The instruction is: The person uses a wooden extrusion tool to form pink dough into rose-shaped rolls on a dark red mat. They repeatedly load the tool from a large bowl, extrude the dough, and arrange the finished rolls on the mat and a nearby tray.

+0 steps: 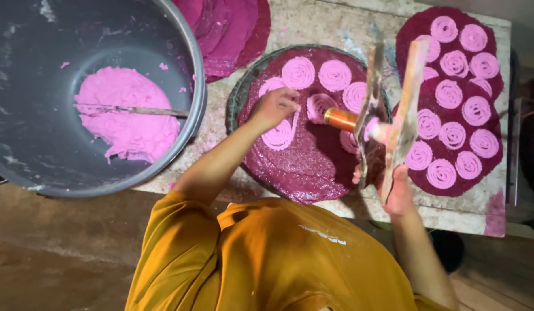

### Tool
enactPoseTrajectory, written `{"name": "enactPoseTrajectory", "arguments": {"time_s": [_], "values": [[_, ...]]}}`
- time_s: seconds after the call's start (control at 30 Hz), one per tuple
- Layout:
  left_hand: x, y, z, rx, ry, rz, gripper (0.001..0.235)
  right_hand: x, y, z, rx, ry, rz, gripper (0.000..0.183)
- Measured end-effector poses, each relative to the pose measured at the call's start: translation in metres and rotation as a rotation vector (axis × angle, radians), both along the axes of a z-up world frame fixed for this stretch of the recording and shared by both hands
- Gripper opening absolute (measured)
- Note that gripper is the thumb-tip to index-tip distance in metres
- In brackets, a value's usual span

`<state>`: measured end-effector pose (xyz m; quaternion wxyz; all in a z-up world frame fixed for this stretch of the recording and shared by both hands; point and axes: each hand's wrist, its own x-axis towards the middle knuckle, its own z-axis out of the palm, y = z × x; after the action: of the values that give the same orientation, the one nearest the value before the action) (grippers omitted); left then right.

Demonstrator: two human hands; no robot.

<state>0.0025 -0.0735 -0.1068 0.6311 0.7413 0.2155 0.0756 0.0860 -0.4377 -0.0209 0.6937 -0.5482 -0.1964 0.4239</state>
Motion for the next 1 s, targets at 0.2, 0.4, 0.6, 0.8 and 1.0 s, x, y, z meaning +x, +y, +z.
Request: {"name": "enactPoseTrajectory", "arguments": {"time_s": [0.2, 0.4, 0.6, 0.8, 1.0], "values": [[-0.018, 0.016, -0.003, 0.109, -0.106, 0.083, 0.031, -0.028, -0.006, -0.019, 0.113, 0.057, -0.107, 0.105], [-0.051, 0.005, 0.024, 0.435, 0.018, 0.123, 0.027, -0.030, -0.015, -0.022, 0.127, 0.079, -0.128, 0.106], [-0.065, -0.009, 0.053, 0.829, 0.009, 0.059, 0.030, -0.032, -0.016, -0.019, 0.118, 0.057, -0.138, 0.105], [-0.074, -0.011, 0.050, 1.060, -0.135, 0.031, 0.034, -0.031, -0.020, -0.025, 0.112, 0.091, -0.111, 0.107], [-0.066, -0.014, 0.045, 1.069, -0.100, -0.035, 0.035, -0.023, -0.027, -0.030, 0.045, 0.072, -0.107, 0.103]]}}
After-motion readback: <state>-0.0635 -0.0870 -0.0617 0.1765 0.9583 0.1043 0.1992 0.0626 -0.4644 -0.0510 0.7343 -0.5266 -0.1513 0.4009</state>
